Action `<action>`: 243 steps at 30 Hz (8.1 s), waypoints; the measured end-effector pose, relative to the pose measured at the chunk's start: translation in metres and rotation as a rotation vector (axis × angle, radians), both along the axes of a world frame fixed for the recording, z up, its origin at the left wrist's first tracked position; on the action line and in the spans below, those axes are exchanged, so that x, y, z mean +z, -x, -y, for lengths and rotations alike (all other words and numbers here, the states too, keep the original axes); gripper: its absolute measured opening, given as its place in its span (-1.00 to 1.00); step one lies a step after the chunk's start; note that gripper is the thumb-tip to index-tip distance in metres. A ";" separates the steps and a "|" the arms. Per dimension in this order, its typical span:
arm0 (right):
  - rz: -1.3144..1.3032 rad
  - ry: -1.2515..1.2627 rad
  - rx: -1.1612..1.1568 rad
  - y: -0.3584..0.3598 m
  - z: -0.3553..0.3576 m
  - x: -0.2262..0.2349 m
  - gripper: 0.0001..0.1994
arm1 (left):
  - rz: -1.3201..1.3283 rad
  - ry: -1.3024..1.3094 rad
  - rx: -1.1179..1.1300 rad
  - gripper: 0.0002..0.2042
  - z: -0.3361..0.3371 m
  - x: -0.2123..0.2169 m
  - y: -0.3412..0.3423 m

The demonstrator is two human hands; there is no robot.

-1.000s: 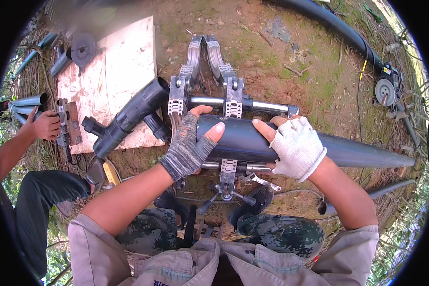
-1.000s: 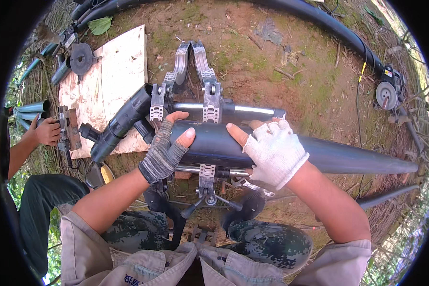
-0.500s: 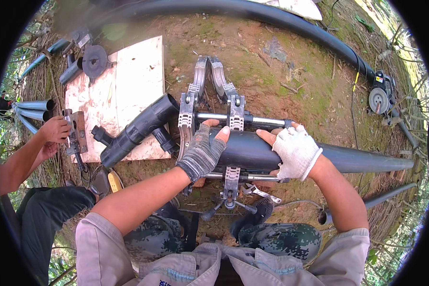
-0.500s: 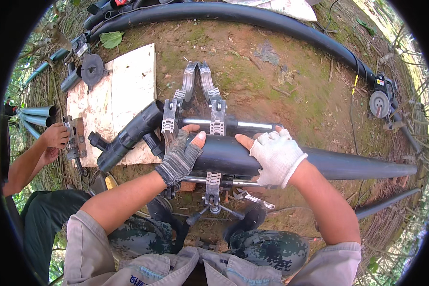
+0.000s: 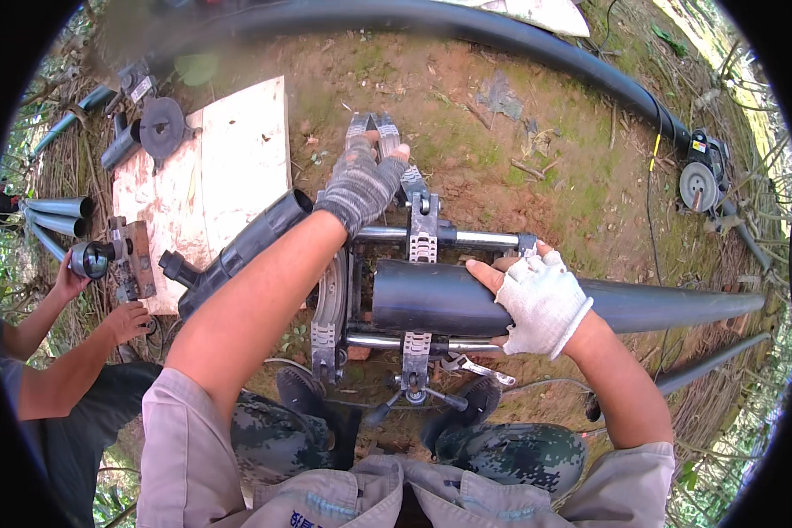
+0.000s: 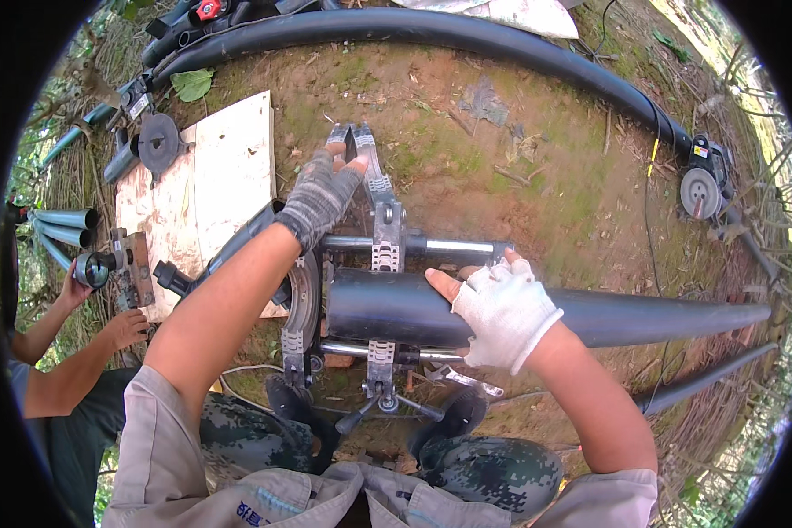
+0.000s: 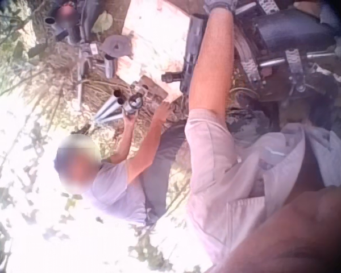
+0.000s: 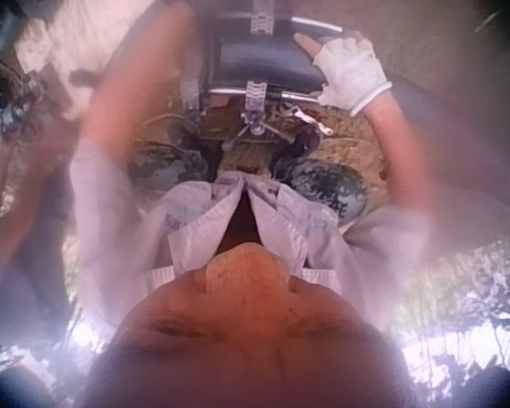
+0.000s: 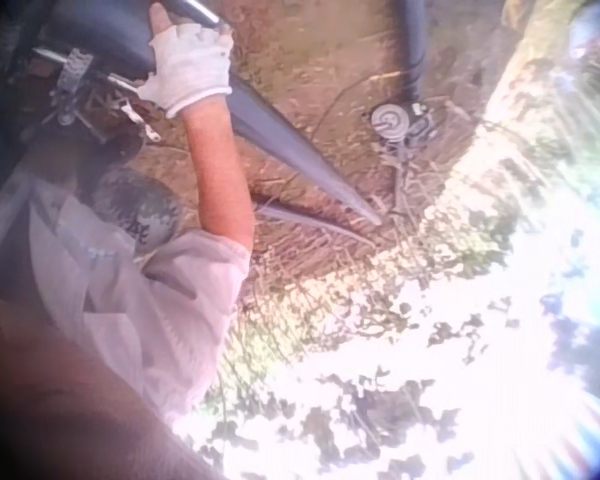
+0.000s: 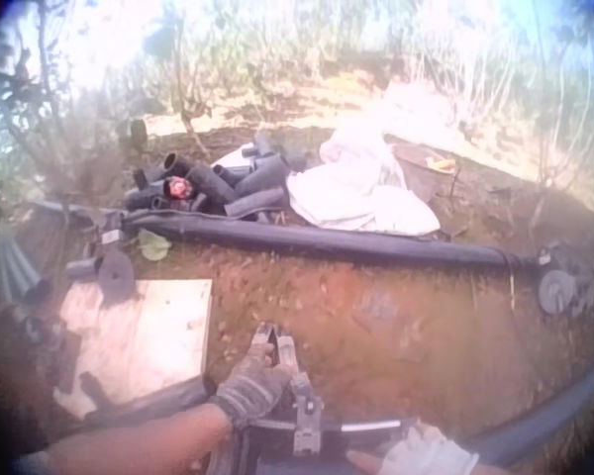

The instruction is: The person assembles black plastic pipes and fittings using a manual pipe fusion machine. They place pipe sections into the machine, tighten the clamps, and join the pieces together while another person assists nearby.

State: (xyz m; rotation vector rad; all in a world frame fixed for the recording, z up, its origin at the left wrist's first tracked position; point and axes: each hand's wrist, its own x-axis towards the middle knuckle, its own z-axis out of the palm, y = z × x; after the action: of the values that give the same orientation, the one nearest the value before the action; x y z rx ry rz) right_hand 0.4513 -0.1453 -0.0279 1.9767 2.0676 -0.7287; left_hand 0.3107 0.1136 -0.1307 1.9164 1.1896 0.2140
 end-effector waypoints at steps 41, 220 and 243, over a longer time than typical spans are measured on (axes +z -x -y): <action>0.084 -0.030 -0.080 0.011 0.005 -0.006 -0.06 | 0.526 -0.918 -0.274 -0.56 0.133 0.127 0.055; -0.121 -0.499 -0.385 0.225 0.113 -0.004 -0.66 | 0.363 1.027 0.212 -0.41 0.237 0.014 0.167; 0.195 -0.430 0.122 0.183 0.062 0.025 -0.67 | 0.529 1.166 0.374 -0.23 0.251 0.034 0.172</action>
State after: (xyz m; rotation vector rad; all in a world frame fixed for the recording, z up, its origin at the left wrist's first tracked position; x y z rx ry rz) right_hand 0.2683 -0.2075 -0.0030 1.9976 2.3401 -0.0624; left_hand 0.1384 -0.1377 -0.0964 0.5671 0.9456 0.1509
